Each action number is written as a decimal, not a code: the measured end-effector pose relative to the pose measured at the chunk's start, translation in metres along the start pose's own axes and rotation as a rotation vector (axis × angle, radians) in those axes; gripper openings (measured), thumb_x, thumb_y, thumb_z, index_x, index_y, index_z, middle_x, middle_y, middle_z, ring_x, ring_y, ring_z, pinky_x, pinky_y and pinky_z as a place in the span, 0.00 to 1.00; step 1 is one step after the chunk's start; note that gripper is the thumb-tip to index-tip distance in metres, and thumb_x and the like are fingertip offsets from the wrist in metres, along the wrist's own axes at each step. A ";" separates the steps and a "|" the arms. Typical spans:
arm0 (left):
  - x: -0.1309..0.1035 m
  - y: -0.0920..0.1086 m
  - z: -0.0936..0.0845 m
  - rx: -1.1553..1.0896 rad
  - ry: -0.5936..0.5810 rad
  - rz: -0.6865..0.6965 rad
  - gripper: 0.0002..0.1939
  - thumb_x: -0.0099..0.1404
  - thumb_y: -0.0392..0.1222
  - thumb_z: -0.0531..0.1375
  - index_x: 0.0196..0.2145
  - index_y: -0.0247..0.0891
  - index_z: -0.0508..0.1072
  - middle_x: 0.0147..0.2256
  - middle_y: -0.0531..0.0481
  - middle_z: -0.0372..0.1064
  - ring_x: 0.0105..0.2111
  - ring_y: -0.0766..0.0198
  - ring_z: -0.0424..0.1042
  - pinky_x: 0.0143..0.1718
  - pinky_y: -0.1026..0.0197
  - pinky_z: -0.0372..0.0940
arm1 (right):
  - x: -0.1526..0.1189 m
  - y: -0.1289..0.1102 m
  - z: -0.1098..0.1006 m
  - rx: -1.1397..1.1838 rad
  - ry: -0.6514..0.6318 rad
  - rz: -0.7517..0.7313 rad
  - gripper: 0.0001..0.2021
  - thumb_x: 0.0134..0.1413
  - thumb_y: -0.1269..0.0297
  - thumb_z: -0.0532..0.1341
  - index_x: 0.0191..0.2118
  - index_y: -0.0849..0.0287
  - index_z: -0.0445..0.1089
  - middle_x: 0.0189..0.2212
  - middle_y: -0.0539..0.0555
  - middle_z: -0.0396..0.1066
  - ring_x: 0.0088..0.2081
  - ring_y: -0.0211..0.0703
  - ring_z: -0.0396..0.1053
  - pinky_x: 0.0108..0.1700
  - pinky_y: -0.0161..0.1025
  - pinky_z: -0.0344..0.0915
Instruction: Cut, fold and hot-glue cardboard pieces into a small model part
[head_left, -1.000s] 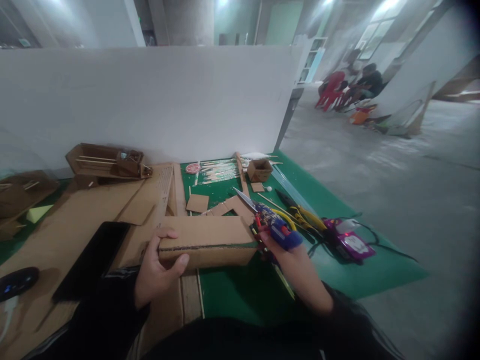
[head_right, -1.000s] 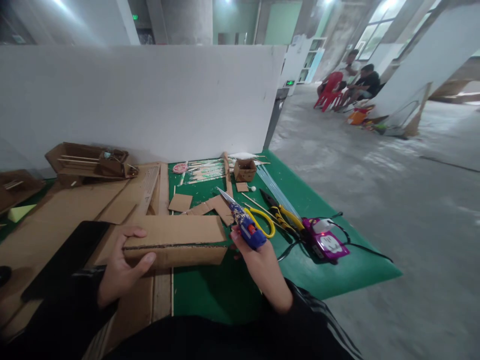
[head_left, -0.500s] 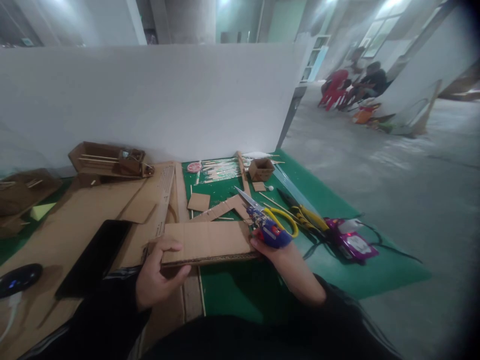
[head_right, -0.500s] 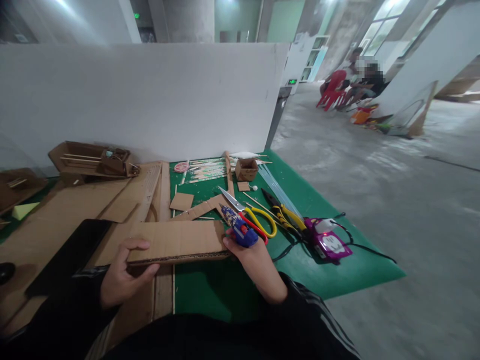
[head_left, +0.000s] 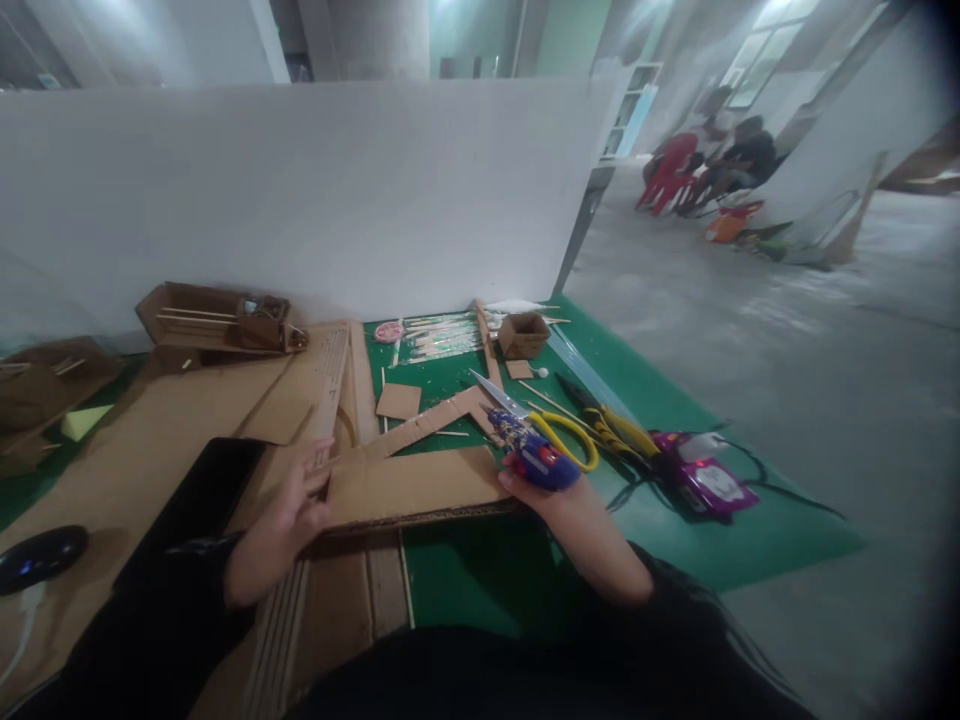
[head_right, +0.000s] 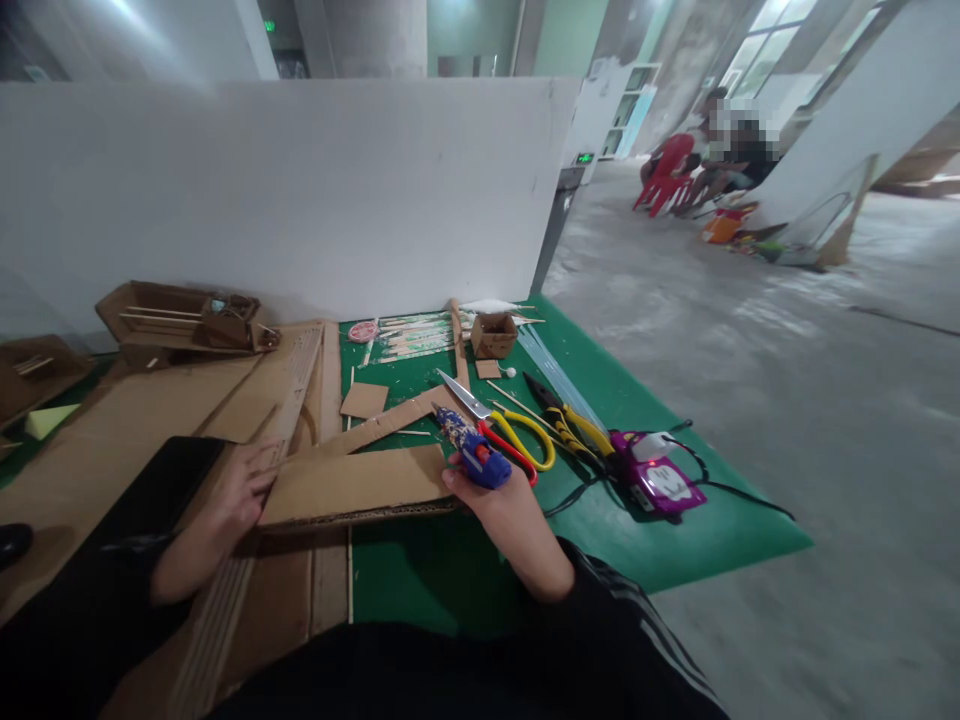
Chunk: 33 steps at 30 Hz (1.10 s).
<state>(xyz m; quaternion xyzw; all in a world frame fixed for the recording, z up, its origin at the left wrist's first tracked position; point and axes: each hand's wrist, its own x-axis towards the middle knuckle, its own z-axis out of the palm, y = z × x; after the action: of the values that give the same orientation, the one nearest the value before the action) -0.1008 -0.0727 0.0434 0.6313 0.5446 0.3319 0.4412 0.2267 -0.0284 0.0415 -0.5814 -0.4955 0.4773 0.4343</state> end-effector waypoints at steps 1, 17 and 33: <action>0.005 0.004 -0.006 0.016 0.024 -0.073 0.37 0.67 0.64 0.49 0.65 0.41 0.43 0.58 0.34 0.64 0.57 0.48 0.66 0.55 0.48 0.63 | 0.000 0.000 0.000 0.000 -0.001 -0.001 0.15 0.40 0.55 0.71 0.34 0.57 0.75 0.30 0.53 0.75 0.30 0.46 0.70 0.31 0.42 0.70; 0.076 0.057 -0.003 0.303 -0.490 -0.049 0.23 0.66 0.59 0.54 0.44 0.39 0.76 0.43 0.50 0.77 0.45 0.53 0.73 0.46 0.59 0.64 | -0.006 0.000 -0.003 -0.019 0.003 -0.039 0.15 0.44 0.53 0.69 0.36 0.56 0.74 0.31 0.53 0.74 0.31 0.47 0.71 0.34 0.43 0.71; 0.077 0.050 -0.004 0.309 -0.482 -0.021 0.22 0.68 0.57 0.52 0.44 0.37 0.75 0.45 0.49 0.76 0.46 0.54 0.73 0.47 0.60 0.64 | -0.030 0.003 -0.004 -0.076 -0.088 -0.085 0.21 0.46 0.53 0.69 0.43 0.55 0.64 0.40 0.54 0.72 0.41 0.50 0.71 0.43 0.43 0.70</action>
<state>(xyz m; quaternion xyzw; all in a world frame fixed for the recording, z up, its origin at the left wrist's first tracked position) -0.0708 0.0024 0.0866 0.7461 0.4745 0.0810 0.4601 0.2295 -0.0589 0.0434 -0.5544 -0.5560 0.4644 0.4097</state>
